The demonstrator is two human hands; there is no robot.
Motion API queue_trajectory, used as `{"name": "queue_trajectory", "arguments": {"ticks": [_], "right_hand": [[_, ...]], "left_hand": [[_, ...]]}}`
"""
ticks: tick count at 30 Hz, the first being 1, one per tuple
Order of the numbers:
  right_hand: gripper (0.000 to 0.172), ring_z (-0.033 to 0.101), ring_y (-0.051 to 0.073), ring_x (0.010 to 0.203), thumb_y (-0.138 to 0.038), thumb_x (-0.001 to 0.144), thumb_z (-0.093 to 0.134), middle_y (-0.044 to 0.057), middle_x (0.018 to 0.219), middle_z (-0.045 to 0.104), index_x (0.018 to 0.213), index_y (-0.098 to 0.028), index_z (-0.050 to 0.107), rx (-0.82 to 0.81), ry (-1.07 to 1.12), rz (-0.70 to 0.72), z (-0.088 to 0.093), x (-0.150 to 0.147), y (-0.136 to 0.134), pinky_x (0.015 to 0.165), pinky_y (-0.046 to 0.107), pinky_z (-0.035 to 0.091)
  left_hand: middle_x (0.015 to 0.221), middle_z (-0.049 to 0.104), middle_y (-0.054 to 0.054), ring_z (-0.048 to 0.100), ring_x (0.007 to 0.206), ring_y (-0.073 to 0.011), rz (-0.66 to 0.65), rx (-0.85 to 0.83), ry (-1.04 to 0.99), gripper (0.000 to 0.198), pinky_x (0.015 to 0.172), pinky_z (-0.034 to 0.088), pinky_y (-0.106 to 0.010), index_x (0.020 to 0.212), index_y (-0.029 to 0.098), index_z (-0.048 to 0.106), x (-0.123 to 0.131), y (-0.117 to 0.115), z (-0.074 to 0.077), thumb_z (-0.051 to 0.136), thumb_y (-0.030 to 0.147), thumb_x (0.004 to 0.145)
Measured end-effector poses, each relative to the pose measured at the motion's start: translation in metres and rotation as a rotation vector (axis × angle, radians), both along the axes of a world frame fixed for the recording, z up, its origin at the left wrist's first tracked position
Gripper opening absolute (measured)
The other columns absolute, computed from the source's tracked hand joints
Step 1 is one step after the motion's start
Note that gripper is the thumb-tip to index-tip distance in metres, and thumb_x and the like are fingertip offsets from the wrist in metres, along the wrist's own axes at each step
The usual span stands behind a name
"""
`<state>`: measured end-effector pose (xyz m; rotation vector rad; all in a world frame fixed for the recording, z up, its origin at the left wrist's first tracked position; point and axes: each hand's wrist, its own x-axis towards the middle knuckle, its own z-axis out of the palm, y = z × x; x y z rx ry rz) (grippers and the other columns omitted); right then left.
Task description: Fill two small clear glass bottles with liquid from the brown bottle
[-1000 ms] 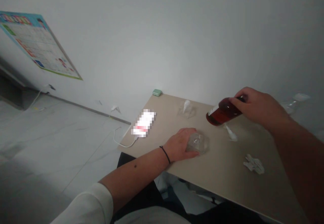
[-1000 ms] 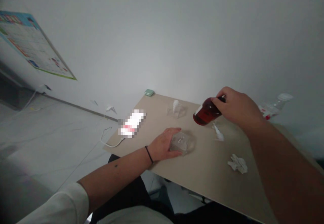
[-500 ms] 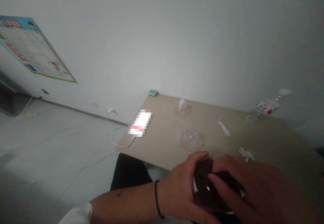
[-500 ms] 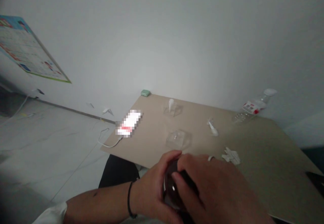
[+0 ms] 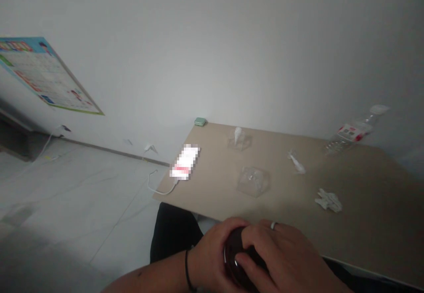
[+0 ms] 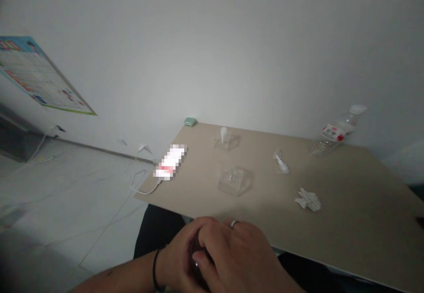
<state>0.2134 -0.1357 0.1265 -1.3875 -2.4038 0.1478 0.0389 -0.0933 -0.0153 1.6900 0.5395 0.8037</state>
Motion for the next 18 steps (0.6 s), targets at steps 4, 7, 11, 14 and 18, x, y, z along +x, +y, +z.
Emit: {"name": "queue_trajectory", "arguments": {"ticks": [4, 7, 11, 14, 18], "right_hand": [[0.018, 0.066, 0.017, 0.069, -0.01, 0.076, 0.068, -0.002, 0.084, 0.075, 0.088, -0.024, 0.063, -0.087, 0.019, 0.043, 0.008, 0.001, 0.003, 0.061, 0.03, 0.04], [0.018, 0.066, 0.02, 0.07, -0.02, 0.077, 0.073, -0.001, 0.083, 0.075, 0.092, -0.024, 0.064, -0.058, 0.013, 0.03, 0.005, 0.003, 0.007, 0.063, 0.033, 0.039], [0.009, 0.063, 0.019, 0.059, -0.021, 0.083, 0.069, -0.003, 0.071, 0.072, 0.089, -0.024, 0.063, -0.031, -0.042, 0.006, 0.001, 0.003, 0.011, 0.058, 0.033, 0.033], [0.018, 0.066, 0.019, 0.069, -0.014, 0.081, 0.063, -0.003, 0.082, 0.074, 0.095, -0.025, 0.064, -0.118, 0.011, 0.032, 0.006, 0.003, 0.011, 0.064, 0.032, 0.037], [0.025, 0.068, 0.022, 0.08, -0.022, 0.081, 0.067, -0.001, 0.091, 0.076, 0.105, -0.026, 0.066, -0.173, 0.01, -0.013, 0.008, 0.003, 0.01, 0.071, 0.035, 0.04]], "left_hand": [[0.131, 0.07, -0.014, 0.07, 0.116, -0.0352, -0.019, -0.047, -0.054, 0.108, 0.106, 0.054, -0.046, 0.135, 0.02, 0.054, -0.001, 0.001, 0.004, 0.099, 0.053, 0.043], [0.131, 0.07, -0.015, 0.068, 0.118, -0.0358, -0.018, -0.084, -0.064, 0.108, 0.108, 0.052, -0.048, 0.135, 0.019, 0.054, 0.001, 0.001, 0.003, 0.1, 0.052, 0.042], [0.126, 0.072, -0.013, 0.07, 0.112, -0.0326, 0.017, -0.126, -0.034, 0.105, 0.104, 0.054, -0.045, 0.134, 0.018, 0.054, 0.003, 0.002, 0.006, 0.099, 0.05, 0.045], [0.125, 0.073, -0.012, 0.07, 0.113, -0.0331, 0.022, -0.077, -0.05, 0.094, 0.104, 0.054, -0.046, 0.13, 0.019, 0.057, 0.003, 0.003, 0.013, 0.097, 0.045, 0.05], [0.127, 0.073, -0.011, 0.07, 0.115, -0.0336, -0.002, -0.012, -0.116, 0.088, 0.104, 0.055, -0.046, 0.131, 0.02, 0.059, 0.006, 0.004, 0.017, 0.095, 0.042, 0.054]]}}
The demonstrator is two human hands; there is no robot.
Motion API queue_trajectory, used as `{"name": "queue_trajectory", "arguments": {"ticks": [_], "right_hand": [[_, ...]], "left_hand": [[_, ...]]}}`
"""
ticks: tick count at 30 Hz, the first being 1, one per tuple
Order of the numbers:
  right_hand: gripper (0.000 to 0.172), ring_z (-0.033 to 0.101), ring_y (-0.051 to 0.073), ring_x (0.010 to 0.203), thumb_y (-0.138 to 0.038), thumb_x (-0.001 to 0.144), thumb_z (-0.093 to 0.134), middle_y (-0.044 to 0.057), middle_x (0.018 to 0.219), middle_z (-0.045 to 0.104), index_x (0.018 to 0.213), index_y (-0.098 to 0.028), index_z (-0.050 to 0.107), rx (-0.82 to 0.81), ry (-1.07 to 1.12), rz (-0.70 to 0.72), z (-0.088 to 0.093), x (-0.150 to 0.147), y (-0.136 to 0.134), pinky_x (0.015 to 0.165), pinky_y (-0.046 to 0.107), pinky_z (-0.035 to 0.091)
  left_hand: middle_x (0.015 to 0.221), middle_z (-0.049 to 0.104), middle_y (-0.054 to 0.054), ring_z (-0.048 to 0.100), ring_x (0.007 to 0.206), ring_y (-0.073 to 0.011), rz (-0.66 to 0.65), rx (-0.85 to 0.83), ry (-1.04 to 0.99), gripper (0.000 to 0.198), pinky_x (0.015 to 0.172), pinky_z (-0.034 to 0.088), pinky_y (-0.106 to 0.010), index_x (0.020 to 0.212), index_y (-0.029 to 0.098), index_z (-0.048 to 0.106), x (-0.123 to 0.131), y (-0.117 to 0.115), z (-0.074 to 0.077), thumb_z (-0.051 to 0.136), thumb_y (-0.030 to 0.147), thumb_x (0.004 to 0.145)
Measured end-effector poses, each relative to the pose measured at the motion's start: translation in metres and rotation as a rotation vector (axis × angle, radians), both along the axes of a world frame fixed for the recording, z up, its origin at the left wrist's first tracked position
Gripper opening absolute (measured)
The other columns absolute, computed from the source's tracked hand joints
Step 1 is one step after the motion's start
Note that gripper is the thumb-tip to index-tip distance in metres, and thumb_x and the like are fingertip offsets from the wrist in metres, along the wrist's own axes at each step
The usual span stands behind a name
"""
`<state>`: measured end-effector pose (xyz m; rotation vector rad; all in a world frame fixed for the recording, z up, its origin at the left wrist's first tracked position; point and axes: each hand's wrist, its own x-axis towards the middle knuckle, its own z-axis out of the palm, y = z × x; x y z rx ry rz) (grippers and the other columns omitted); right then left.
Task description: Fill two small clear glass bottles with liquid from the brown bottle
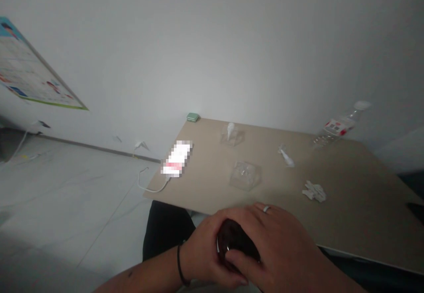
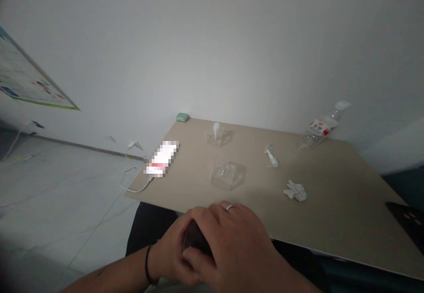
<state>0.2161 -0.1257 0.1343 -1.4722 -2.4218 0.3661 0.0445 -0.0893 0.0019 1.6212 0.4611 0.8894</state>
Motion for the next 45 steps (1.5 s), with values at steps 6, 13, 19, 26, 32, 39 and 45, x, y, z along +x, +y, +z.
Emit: {"name": "queue_trajectory", "arguments": {"ticks": [6, 13, 19, 26, 32, 39, 45], "right_hand": [[0.022, 0.069, 0.022, 0.086, -0.023, 0.087, 0.061, 0.002, 0.097, 0.077, 0.108, -0.025, 0.067, -0.018, -0.015, 0.004, -0.001, 0.002, 0.006, 0.075, 0.035, 0.041], [0.022, 0.07, 0.023, 0.076, -0.033, 0.093, 0.06, 0.002, 0.089, 0.079, 0.112, -0.026, 0.069, 0.029, -0.133, -0.152, 0.013, 0.011, 0.031, 0.067, 0.033, 0.037], [0.027, 0.071, 0.025, 0.074, -0.044, 0.094, 0.061, 0.005, 0.086, 0.079, 0.11, -0.024, 0.069, 0.095, -0.303, -0.23, 0.017, 0.016, 0.045, 0.063, 0.033, 0.036], [0.024, 0.073, 0.027, 0.081, -0.041, 0.096, 0.058, 0.007, 0.095, 0.079, 0.111, -0.024, 0.068, 0.102, -0.383, -0.17, 0.011, 0.012, 0.049, 0.064, 0.034, 0.037], [0.02, 0.073, 0.026, 0.083, -0.028, 0.092, 0.06, 0.004, 0.094, 0.079, 0.11, -0.026, 0.069, 0.098, -0.342, -0.117, 0.01, 0.011, 0.05, 0.067, 0.034, 0.037], [0.02, 0.07, 0.023, 0.071, -0.03, 0.1, 0.052, 0.005, 0.082, 0.077, 0.1, -0.024, 0.071, 0.121, -0.376, -0.113, 0.007, 0.009, 0.052, 0.062, 0.034, 0.034], [0.022, 0.066, 0.021, 0.079, -0.022, 0.095, 0.047, 0.006, 0.086, 0.073, 0.091, -0.022, 0.068, 0.177, -0.094, -0.047, 0.016, 0.025, 0.05, 0.069, 0.032, 0.043]], "left_hand": [[0.125, 0.073, -0.012, 0.071, 0.112, -0.0337, 0.021, 0.094, 0.015, 0.086, 0.102, 0.056, -0.045, 0.132, 0.02, 0.06, 0.004, 0.009, 0.009, 0.095, 0.044, 0.057], [0.133, 0.069, -0.013, 0.067, 0.12, -0.034, 0.027, 0.042, 0.006, 0.097, 0.107, 0.052, -0.049, 0.141, 0.021, 0.053, 0.017, 0.044, 0.018, 0.098, 0.043, 0.057], [0.139, 0.064, -0.015, 0.062, 0.127, -0.0353, 0.073, 0.067, -0.031, 0.103, 0.113, 0.047, -0.052, 0.143, 0.02, 0.049, 0.031, 0.066, 0.001, 0.099, 0.046, 0.055], [0.139, 0.063, -0.014, 0.06, 0.129, -0.036, 0.09, 0.022, -0.033, 0.106, 0.117, 0.043, -0.054, 0.141, 0.019, 0.049, 0.036, 0.066, -0.013, 0.1, 0.045, 0.052], [0.134, 0.064, -0.013, 0.061, 0.126, -0.0352, 0.087, 0.035, -0.06, 0.099, 0.116, 0.043, -0.053, 0.138, 0.019, 0.052, 0.035, 0.065, -0.016, 0.099, 0.044, 0.055], [0.132, 0.064, -0.012, 0.062, 0.124, -0.0336, 0.05, -0.038, -0.072, 0.101, 0.112, 0.047, -0.052, 0.138, 0.019, 0.05, 0.036, 0.064, -0.026, 0.1, 0.043, 0.054], [0.14, 0.06, -0.015, 0.06, 0.128, -0.0349, 0.063, 0.007, -0.086, 0.108, 0.113, 0.045, -0.05, 0.144, 0.021, 0.045, 0.035, 0.064, -0.03, 0.101, 0.043, 0.054]]}}
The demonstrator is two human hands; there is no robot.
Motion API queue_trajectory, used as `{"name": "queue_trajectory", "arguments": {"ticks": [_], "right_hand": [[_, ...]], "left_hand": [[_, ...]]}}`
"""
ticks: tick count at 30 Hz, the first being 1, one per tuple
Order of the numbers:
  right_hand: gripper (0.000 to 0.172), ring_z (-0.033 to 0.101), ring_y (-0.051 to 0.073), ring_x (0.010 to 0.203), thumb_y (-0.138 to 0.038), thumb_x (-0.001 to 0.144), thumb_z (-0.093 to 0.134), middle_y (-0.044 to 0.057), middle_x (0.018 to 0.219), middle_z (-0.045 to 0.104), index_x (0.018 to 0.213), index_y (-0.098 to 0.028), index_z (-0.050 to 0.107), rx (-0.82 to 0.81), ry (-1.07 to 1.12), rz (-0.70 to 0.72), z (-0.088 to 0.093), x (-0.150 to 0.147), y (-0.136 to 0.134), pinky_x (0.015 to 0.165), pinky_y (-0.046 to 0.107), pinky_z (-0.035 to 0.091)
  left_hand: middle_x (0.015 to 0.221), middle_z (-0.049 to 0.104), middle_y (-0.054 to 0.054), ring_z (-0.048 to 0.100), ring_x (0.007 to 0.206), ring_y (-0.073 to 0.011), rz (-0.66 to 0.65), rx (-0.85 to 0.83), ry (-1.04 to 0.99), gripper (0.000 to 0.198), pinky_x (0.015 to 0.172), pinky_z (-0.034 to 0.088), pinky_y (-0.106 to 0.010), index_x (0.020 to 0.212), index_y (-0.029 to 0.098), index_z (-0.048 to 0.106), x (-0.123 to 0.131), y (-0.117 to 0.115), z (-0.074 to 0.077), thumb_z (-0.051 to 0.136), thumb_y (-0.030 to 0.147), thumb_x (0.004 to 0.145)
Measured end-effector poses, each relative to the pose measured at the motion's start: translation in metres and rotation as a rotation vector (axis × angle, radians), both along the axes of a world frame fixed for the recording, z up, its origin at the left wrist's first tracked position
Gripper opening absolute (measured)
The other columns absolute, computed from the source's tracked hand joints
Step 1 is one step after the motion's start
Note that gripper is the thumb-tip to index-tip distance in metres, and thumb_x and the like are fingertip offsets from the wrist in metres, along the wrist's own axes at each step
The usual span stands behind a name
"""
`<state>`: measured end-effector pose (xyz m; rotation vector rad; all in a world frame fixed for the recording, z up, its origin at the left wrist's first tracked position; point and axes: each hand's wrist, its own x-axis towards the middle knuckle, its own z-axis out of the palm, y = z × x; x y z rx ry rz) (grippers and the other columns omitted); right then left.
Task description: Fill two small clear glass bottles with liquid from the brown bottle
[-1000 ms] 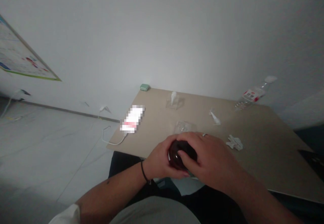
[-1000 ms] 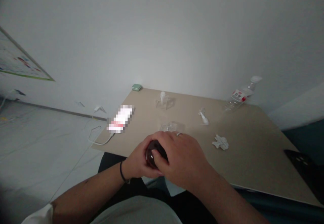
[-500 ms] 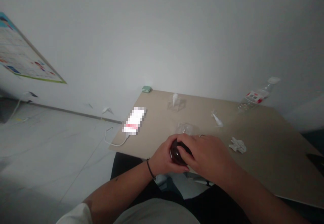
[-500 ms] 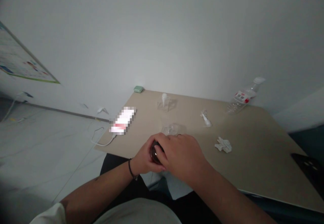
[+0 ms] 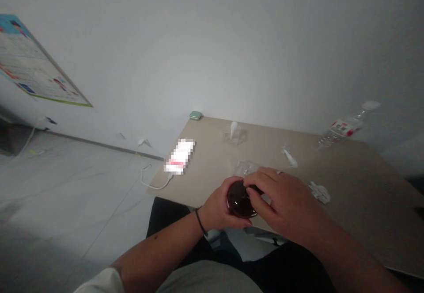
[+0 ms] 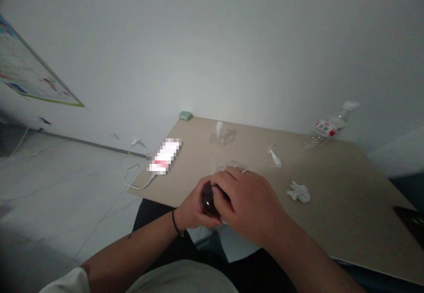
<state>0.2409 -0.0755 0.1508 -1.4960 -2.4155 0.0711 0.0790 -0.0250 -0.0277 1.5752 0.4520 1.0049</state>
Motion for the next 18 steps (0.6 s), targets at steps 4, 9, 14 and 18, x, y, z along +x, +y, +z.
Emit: {"name": "queue_trajectory", "arguments": {"ticks": [4, 9, 14, 18], "right_hand": [[0.018, 0.068, 0.02, 0.081, -0.03, 0.095, 0.049, 0.006, 0.092, 0.075, 0.094, -0.022, 0.065, 0.017, 0.247, -0.164, -0.015, 0.032, 0.002, 0.063, 0.029, 0.046], [0.023, 0.071, 0.023, 0.079, -0.045, 0.091, 0.06, 0.011, 0.109, 0.079, 0.085, -0.023, 0.061, 0.049, 0.369, -0.558, -0.073, 0.082, 0.023, 0.063, 0.032, 0.048], [0.032, 0.074, 0.03, 0.103, -0.034, 0.099, 0.048, 0.018, 0.118, 0.077, 0.12, -0.015, 0.063, -0.085, 0.111, -0.577, -0.117, 0.102, 0.042, 0.09, 0.043, 0.053], [0.04, 0.071, 0.033, 0.115, -0.03, 0.101, 0.043, 0.023, 0.127, 0.073, 0.129, -0.01, 0.063, -0.079, -0.063, -0.561, -0.129, 0.102, 0.045, 0.106, 0.053, 0.045]], "left_hand": [[0.135, 0.063, -0.015, 0.062, 0.123, -0.0358, 0.01, -0.033, 0.044, 0.112, 0.111, 0.046, -0.051, 0.144, 0.021, 0.046, -0.001, 0.0, 0.003, 0.102, 0.046, 0.05], [0.133, 0.063, -0.015, 0.063, 0.122, -0.0352, 0.004, -0.073, 0.077, 0.115, 0.11, 0.047, -0.05, 0.144, 0.021, 0.046, -0.001, -0.002, 0.005, 0.102, 0.049, 0.048], [0.135, 0.061, -0.015, 0.062, 0.124, -0.0356, 0.01, -0.062, 0.07, 0.116, 0.113, 0.046, -0.051, 0.145, 0.02, 0.044, -0.002, -0.002, 0.003, 0.102, 0.049, 0.049], [0.134, 0.062, -0.015, 0.062, 0.124, -0.0355, 0.006, -0.055, 0.056, 0.113, 0.113, 0.045, -0.051, 0.145, 0.02, 0.044, -0.002, -0.003, 0.003, 0.101, 0.05, 0.052]]}}
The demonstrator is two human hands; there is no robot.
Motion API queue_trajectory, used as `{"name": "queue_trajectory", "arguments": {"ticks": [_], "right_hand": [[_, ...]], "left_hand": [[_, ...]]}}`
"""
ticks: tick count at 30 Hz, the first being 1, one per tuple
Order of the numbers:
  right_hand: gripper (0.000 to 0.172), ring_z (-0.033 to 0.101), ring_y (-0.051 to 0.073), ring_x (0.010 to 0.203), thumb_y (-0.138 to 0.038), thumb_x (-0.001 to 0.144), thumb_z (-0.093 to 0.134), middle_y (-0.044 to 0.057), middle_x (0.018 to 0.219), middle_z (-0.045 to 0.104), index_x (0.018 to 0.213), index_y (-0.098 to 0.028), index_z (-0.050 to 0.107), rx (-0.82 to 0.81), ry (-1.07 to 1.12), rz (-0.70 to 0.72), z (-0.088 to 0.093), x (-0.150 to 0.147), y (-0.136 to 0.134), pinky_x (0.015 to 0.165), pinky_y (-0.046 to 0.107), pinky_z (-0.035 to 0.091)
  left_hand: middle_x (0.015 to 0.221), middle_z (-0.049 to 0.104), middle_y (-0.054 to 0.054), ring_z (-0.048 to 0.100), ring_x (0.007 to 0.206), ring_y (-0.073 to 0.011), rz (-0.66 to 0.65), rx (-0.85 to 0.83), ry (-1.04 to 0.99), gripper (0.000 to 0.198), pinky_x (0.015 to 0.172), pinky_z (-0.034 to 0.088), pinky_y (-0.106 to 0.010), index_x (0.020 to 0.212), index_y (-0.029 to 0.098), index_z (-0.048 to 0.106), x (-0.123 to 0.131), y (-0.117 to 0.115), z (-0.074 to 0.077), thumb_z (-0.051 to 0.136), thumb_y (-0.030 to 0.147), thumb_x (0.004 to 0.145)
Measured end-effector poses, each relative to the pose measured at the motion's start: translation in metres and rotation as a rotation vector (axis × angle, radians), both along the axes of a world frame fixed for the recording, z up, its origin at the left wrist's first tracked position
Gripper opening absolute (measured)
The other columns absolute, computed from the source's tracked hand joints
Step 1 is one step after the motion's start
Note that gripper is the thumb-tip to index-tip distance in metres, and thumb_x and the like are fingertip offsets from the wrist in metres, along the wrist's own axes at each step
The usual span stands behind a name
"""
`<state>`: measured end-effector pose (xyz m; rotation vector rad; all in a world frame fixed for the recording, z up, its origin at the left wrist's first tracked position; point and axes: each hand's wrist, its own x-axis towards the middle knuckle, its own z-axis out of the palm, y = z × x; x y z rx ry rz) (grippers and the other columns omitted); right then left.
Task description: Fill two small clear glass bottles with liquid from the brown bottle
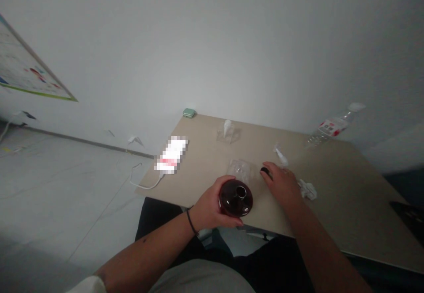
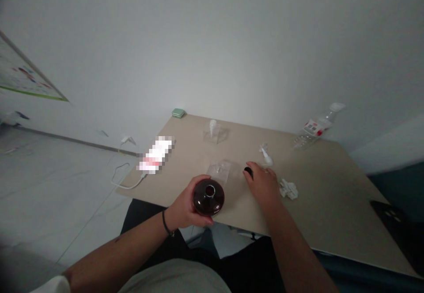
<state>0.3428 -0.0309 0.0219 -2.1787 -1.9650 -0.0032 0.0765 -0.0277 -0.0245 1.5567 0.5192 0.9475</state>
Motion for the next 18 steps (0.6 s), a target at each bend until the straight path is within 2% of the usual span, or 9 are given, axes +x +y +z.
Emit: {"name": "queue_trajectory", "arguments": {"ticks": [3, 6, 9, 11, 12, 14, 16, 18], "right_hand": [[0.041, 0.067, 0.034, 0.122, -0.029, 0.1, 0.044, 0.023, 0.133, 0.07, 0.132, -0.011, 0.063, 0.005, -0.024, 0.008, -0.003, 0.001, 0.001, 0.115, 0.061, 0.035], [0.044, 0.061, 0.038, 0.132, -0.031, 0.096, 0.05, 0.024, 0.141, 0.065, 0.134, -0.011, 0.062, 0.1, 0.047, 0.002, -0.006, 0.003, -0.006, 0.116, 0.063, 0.035], [0.045, 0.057, 0.035, 0.136, -0.04, 0.097, 0.052, 0.02, 0.143, 0.063, 0.135, -0.018, 0.061, 0.208, 0.345, 0.02, -0.009, -0.003, -0.031, 0.115, 0.057, 0.042], [0.043, 0.062, 0.031, 0.131, -0.047, 0.1, 0.049, 0.014, 0.14, 0.066, 0.138, -0.027, 0.058, 0.186, 0.635, 0.104, -0.013, -0.017, -0.055, 0.111, 0.053, 0.048], [0.047, 0.062, 0.03, 0.13, -0.049, 0.101, 0.047, 0.013, 0.142, 0.064, 0.143, -0.029, 0.055, 0.17, 0.785, 0.199, -0.016, -0.026, -0.067, 0.11, 0.052, 0.049], [0.068, 0.054, 0.033, 0.14, -0.055, 0.092, 0.063, 0.013, 0.154, 0.054, 0.153, -0.031, 0.043, 0.134, 0.961, 0.353, -0.023, -0.048, -0.086, 0.116, 0.055, 0.044], [0.088, 0.048, 0.034, 0.145, -0.05, 0.083, 0.077, 0.013, 0.159, 0.048, 0.157, -0.033, 0.035, 0.117, 1.029, 0.348, -0.031, -0.07, -0.096, 0.118, 0.057, 0.041], [0.093, 0.049, 0.034, 0.144, -0.043, 0.079, 0.082, 0.014, 0.158, 0.048, 0.157, -0.033, 0.033, 0.157, 1.071, 0.254, -0.041, -0.087, -0.096, 0.117, 0.058, 0.042]], "left_hand": [[0.132, 0.063, -0.015, 0.062, 0.123, -0.0362, -0.008, -0.024, -0.013, 0.114, 0.112, 0.045, -0.052, 0.145, 0.021, 0.044, 0.0, -0.001, 0.0, 0.1, 0.053, 0.052], [0.134, 0.062, -0.015, 0.061, 0.126, -0.0377, -0.015, -0.047, 0.015, 0.117, 0.114, 0.043, -0.053, 0.146, 0.022, 0.042, 0.0, -0.002, -0.002, 0.099, 0.059, 0.051], [0.136, 0.059, -0.016, 0.059, 0.128, -0.0393, -0.044, -0.047, 0.004, 0.123, 0.115, 0.041, -0.055, 0.149, 0.023, 0.038, 0.0, -0.001, -0.007, 0.095, 0.069, 0.05], [0.139, 0.055, -0.017, 0.056, 0.129, -0.0406, -0.049, 0.014, -0.01, 0.124, 0.116, 0.039, -0.058, 0.15, 0.024, 0.035, -0.002, 0.001, -0.01, 0.087, 0.079, 0.052], [0.141, 0.052, -0.018, 0.054, 0.131, -0.0415, -0.036, 0.074, -0.002, 0.124, 0.117, 0.038, -0.059, 0.15, 0.024, 0.035, -0.003, 0.003, -0.011, 0.081, 0.084, 0.053], [0.143, 0.046, -0.019, 0.048, 0.134, -0.0427, 0.013, 0.222, 0.034, 0.12, 0.117, 0.035, -0.062, 0.151, 0.023, 0.034, -0.004, 0.005, -0.011, 0.068, 0.092, 0.058], [0.143, 0.043, -0.018, 0.044, 0.135, -0.0421, 0.049, 0.353, 0.079, 0.111, 0.118, 0.034, -0.062, 0.152, 0.024, 0.03, -0.006, 0.005, -0.009, 0.056, 0.094, 0.069], [0.145, 0.04, -0.018, 0.042, 0.137, -0.0404, 0.051, 0.451, 0.106, 0.099, 0.118, 0.033, -0.062, 0.155, 0.025, 0.024, -0.007, 0.004, -0.004, 0.043, 0.089, 0.083]]}}
